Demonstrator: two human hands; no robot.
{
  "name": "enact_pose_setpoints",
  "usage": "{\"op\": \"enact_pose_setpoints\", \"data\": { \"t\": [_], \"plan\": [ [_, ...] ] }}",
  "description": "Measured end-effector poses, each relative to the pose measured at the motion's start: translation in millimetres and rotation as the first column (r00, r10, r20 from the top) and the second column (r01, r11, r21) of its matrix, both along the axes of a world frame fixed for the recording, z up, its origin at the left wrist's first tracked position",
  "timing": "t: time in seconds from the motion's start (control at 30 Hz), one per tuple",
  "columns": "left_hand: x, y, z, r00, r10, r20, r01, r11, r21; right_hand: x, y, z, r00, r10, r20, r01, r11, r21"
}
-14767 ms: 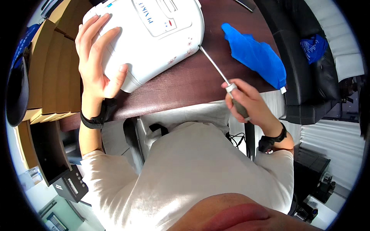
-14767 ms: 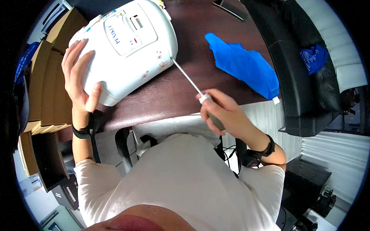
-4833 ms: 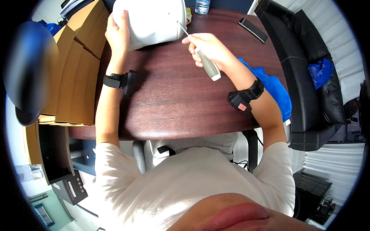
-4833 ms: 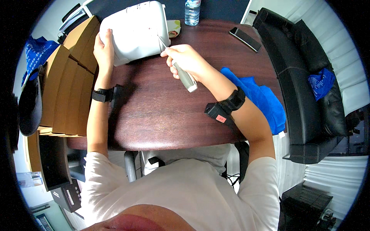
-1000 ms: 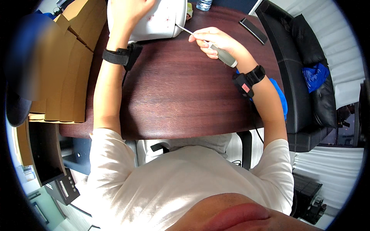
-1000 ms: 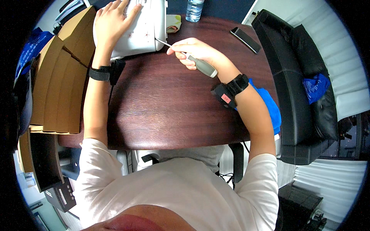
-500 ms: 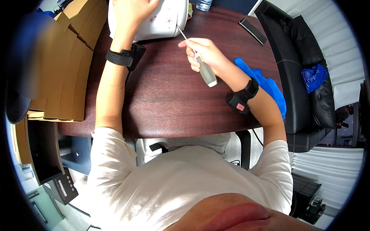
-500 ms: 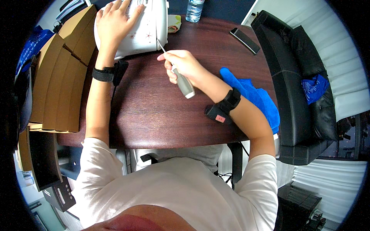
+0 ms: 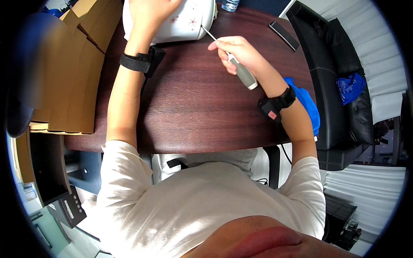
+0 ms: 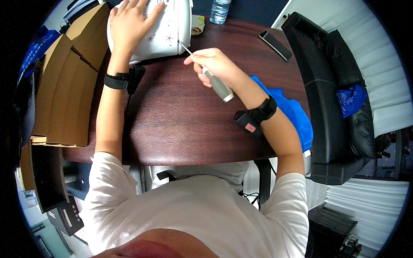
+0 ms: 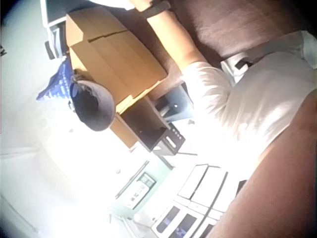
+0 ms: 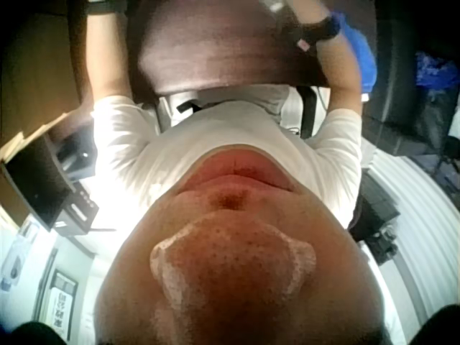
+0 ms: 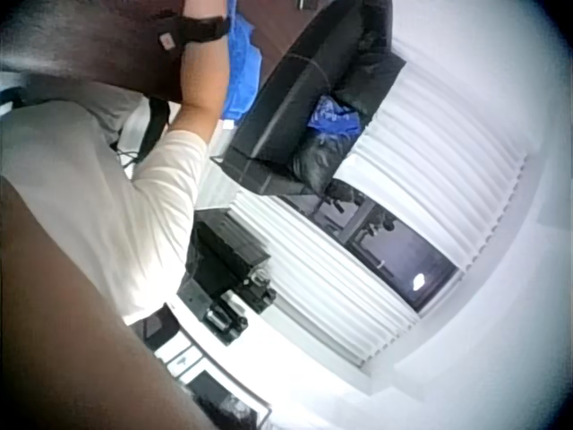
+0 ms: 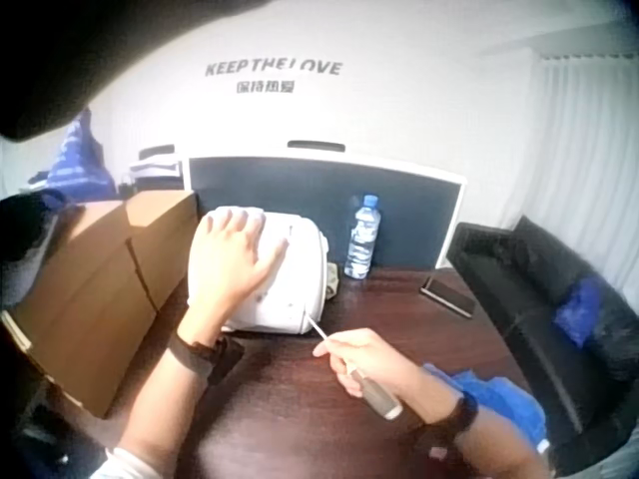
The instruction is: The person uses a screwdriver to remove screws from a white rice cooker, then detaches a small plastic cover and the lid. The removed parts are placed on the table.
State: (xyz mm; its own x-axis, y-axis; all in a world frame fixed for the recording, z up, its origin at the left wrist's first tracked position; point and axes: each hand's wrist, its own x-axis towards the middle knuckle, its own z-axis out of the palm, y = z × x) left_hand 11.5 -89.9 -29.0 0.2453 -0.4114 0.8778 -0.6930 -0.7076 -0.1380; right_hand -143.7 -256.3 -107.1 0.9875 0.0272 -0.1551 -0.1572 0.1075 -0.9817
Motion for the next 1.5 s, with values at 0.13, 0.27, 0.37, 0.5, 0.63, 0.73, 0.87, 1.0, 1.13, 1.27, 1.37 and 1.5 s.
{"op": "enact_pose_setpoints", "data": {
  "t": [0.13,0.27,0.37,0.5,0.63,0.73,0.87,1.0,1.13,1.27,1.37,1.5],
  "plan": [
    [-0.8,-1.6,1.8,1.000,-0.008,-0.019,0.008,1.000,0.008,3.9,-25.2,8.3,0.990,0.140,-0.022,-0.141,0.987,-0.080],
    [-6.1,-0.8,3.6,0.999,0.022,-0.038,-0.020,0.999,0.037,7.5,-30.7,12.9,0.981,0.190,-0.042,-0.193,0.974,-0.117],
    [-3.3,-1.4,2.0,1.000,0.018,-0.018,-0.018,0.999,0.029,5.5,-26.3,11.8,0.987,0.153,-0.047,-0.154,0.988,-0.023],
    [-6.3,-2.1,2.0,1.000,0.026,-0.008,-0.026,1.000,0.014,-1.0,4.0,-5.6,1.000,0.008,0.003,-0.009,0.987,0.160],
    [-10.6,-5.2,2.1,0.999,0.040,-0.031,-0.040,0.999,0.008,-4.6,40.0,-21.5,0.981,-0.187,0.043,0.171,0.956,0.240],
    [-9.5,-6.2,-1.1,0.997,0.073,-0.009,-0.073,0.997,0.014,-2.5,58.7,-28.3,0.953,-0.301,0.036,0.286,0.931,0.228],
    [-6.5,-6.8,-3.0,0.997,0.079,0.010,-0.079,0.997,0.005,3.8,73.8,-28.6,0.947,-0.321,0.014,0.307,0.918,0.252],
    [-3.1,-4.5,-4.1,0.998,0.070,0.001,-0.070,0.997,0.012,1.9,67.8,-17.5,0.961,-0.275,0.006,0.264,0.929,0.259],
    [-3.9,-4.2,-0.9,0.998,0.057,-0.003,-0.056,0.998,0.032,-3.3,23.5,-15.3,0.993,-0.119,-0.026,0.122,0.968,0.221],
    [-1.6,-0.7,-0.2,1.000,-0.005,-0.024,0.005,1.000,0.009,2.6,-13.4,6.4,0.992,0.105,-0.076,-0.105,0.994,-0.002],
    [-1.8,-0.7,1.9,0.998,-0.013,-0.055,0.015,0.999,0.031,5.2,-19.0,15.6,0.985,0.147,-0.095,-0.150,0.988,-0.022],
    [-1.2,0.6,1.1,1.000,0.002,-0.020,-0.001,1.000,0.021,12.3,-14.8,4.1,0.986,0.158,-0.056,-0.153,0.985,0.082]
  ]
}}
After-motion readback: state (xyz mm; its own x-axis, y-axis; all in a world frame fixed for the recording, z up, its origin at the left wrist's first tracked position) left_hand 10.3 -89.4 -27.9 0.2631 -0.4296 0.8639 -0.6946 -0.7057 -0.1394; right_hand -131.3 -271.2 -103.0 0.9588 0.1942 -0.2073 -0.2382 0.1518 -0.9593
